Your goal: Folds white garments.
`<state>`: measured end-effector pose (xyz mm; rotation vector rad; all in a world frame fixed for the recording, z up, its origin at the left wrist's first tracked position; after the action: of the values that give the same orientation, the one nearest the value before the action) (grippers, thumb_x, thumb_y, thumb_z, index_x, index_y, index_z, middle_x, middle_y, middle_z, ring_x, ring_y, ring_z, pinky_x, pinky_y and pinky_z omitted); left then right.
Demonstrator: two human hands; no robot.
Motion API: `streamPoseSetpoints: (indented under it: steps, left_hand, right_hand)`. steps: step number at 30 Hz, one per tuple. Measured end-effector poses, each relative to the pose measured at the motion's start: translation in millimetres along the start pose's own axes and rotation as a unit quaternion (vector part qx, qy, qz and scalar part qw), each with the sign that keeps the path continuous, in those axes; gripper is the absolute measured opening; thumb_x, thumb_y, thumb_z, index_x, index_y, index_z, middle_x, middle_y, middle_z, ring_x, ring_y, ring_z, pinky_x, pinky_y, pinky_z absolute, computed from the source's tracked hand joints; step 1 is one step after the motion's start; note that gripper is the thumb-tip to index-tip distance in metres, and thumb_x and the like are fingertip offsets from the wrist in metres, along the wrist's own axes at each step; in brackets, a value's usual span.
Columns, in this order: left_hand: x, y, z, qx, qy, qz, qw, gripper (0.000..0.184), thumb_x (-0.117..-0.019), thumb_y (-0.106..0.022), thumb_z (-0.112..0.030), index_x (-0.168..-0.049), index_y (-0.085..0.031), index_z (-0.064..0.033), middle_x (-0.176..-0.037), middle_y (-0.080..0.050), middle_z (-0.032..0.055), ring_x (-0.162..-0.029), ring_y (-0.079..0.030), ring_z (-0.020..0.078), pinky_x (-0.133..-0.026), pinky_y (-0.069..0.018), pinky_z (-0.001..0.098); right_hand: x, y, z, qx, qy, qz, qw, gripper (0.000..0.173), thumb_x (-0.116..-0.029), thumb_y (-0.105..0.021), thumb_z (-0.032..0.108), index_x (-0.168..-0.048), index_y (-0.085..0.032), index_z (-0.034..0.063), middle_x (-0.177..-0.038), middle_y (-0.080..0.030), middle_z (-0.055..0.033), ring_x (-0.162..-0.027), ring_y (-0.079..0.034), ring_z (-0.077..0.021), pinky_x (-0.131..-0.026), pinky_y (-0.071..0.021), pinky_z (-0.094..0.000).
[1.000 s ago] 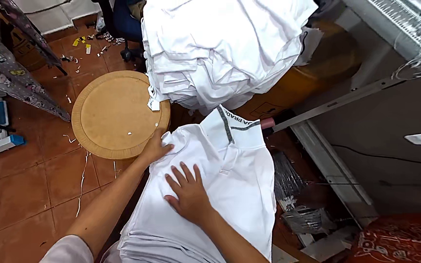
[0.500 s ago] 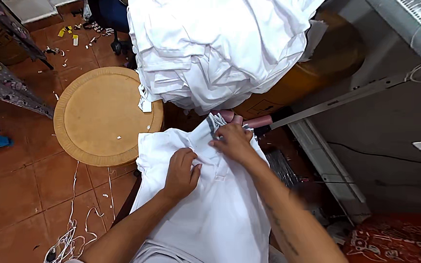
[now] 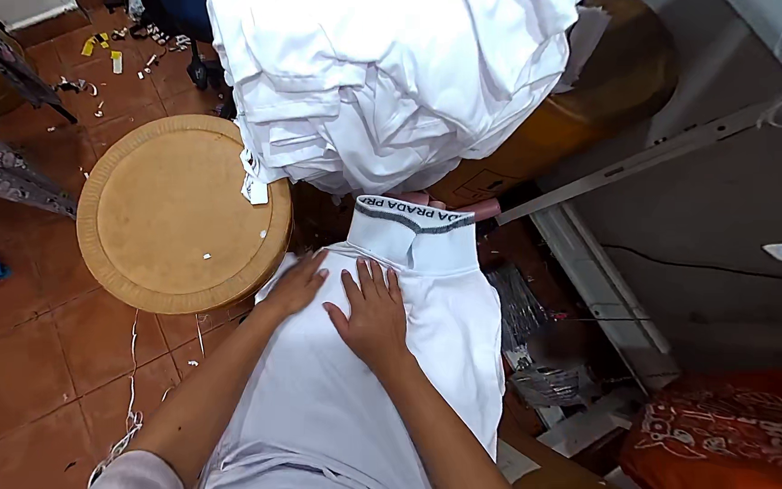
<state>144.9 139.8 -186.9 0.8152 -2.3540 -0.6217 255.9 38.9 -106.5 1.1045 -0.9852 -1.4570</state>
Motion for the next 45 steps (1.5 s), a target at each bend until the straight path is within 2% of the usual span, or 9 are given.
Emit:
streamPoseSetpoints:
  steps: [7,11,16,20,24,31,36,42,45]
  left_hand:
    - [16.1,48.5,-116.2,-0.031,-0.126,-0.220,0.967,0.027,-0.0974,-0.051,-0.005,-0.111,-0.072,0.0060,-0.105,-0.072,0.0225,-0.103,-0.069,0.0368,-0.093,-0.0542,0.0534]
    - [-13.2,6.2,-165.0,0.016,-0.147,-0.038,0.988,0.041,-0.0985,-0.068,-0.030,-0.117,-0.064,0.0062,-0.093,-0.067,0.0191,-0.087,-0.066,0.0324,-0.083,-0.0544,0.0535]
    - [-41.2,-8.0,-144.5,0.054,-0.160,-0.030,0.985,0.022,-0.1013,-0.061,-0.016,-0.103,-0.065,0.0056,-0.079,-0.061,0.0142,-0.070,-0.059,0.0226,-0.069,-0.0513,0.0426]
    - [-11.2,0.1,-182.8,-0.116,-0.253,-0.202,0.939,0.019,-0.0951,-0.062,-0.003,-0.108,-0.065,0.0107,-0.115,-0.065,0.0307,-0.112,-0.062,0.0474,-0.096,-0.0496,0.0605]
    - [24.3,-40.3,-229.3,-0.085,-0.352,-0.116,0.925,0.039,-0.1066,-0.042,-0.020,-0.122,-0.069,0.0033,-0.133,-0.067,0.0188,-0.137,-0.054,0.0390,-0.117,-0.0330,0.0621]
    - [12.1,-104.4,-202.3,-0.306,-0.319,-0.044,0.896,0.066,-0.1012,-0.035,-0.065,-0.145,-0.060,-0.0233,-0.161,-0.043,0.0108,-0.153,-0.029,0.0400,-0.120,-0.0092,0.0723]
    - [6.4,-117.5,-218.1,-0.388,-0.252,0.036,0.886,0.078,-0.0878,-0.044,-0.078,-0.151,-0.053,-0.0326,-0.168,-0.026,0.0182,-0.154,-0.011,0.0545,-0.107,0.0005,0.0868]
    - [36.7,-134.3,-218.3,-0.360,-0.332,0.043,0.871,0.067,-0.1048,-0.026,-0.058,-0.152,-0.052,-0.0183,-0.165,-0.035,0.0146,-0.155,-0.022,0.0442,-0.114,-0.0035,0.0807]
    - [117.4,-160.0,-218.2,-0.288,-0.405,0.126,0.859,0.068,-0.1084,-0.019,-0.053,-0.152,-0.052,-0.0121,-0.163,-0.040,0.0098,-0.155,-0.026,0.0355,-0.121,-0.0106,0.0714]
  right_hand:
    - [-3.7,1.7,8.1,-0.046,-0.023,-0.001,0.999,0.074,-0.0895,-0.059,0.058,-0.137,-0.063,0.0001,-0.149,-0.053,-0.0247,-0.145,-0.042,-0.0449,-0.118,-0.0284,-0.0643]
    - [27.1,31.8,30.6,-0.068,0.047,-0.176,0.981,0.014,-0.0869,-0.065,0.015,-0.078,-0.073,0.0081,-0.081,-0.073,-0.0103,-0.085,-0.072,-0.0300,-0.079,-0.0569,-0.0495]
    - [49.1,38.8,-7.3,-0.021,-0.156,-0.155,0.975,0.058,-0.0972,-0.060,0.047,-0.132,-0.065,0.0016,-0.149,-0.052,-0.0238,-0.142,-0.042,-0.0491,-0.114,-0.0292,-0.0707]
    - [50.2,31.0,-13.3,-0.108,-0.178,-0.043,0.977,0.073,-0.0894,-0.068,0.052,-0.142,-0.060,0.0021,-0.165,-0.026,-0.0272,-0.154,-0.017,-0.0491,-0.121,-0.0151,-0.0691]
    - [86.3,69.2,-40.5,-0.240,-0.179,-0.213,0.930,0.024,-0.0813,-0.072,0.013,-0.100,-0.077,-0.0004,-0.115,-0.074,-0.0164,-0.120,-0.066,-0.0327,-0.106,-0.0505,-0.0476]
    - [207.1,-20.4,-186.2,-0.359,-0.469,0.128,0.797,0.064,-0.1106,-0.032,0.048,-0.160,-0.035,0.0076,-0.160,-0.040,-0.0223,-0.148,-0.037,-0.0413,-0.120,-0.0263,-0.0637]
    - [213.0,-17.2,-200.5,-0.574,-0.530,-0.070,0.620,0.061,-0.1082,-0.048,0.036,-0.157,-0.033,0.0030,-0.152,-0.046,-0.0224,-0.139,-0.048,-0.0304,-0.115,-0.0398,-0.0496]
    - [218.5,-2.4,-220.8,-0.289,-0.483,0.021,0.826,0.051,-0.0996,-0.064,0.017,-0.146,-0.050,0.0012,-0.118,-0.067,-0.0293,-0.110,-0.065,-0.0504,-0.093,-0.0486,-0.0692]
    - [244.2,51.2,-184.8,-0.423,-0.379,-0.009,0.823,0.037,-0.1004,-0.061,0.010,-0.134,-0.055,-0.0039,-0.122,-0.065,-0.0210,-0.102,-0.067,-0.0290,-0.089,-0.0553,-0.0460]
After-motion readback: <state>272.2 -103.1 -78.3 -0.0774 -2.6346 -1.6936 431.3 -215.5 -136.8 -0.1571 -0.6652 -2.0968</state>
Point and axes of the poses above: each hand's wrist, its own x-axis away from the middle knuckle, its own y-axis out of the back of the hand, z = x × y, the point moved 7 cm from there along -x, towards the middle knuckle
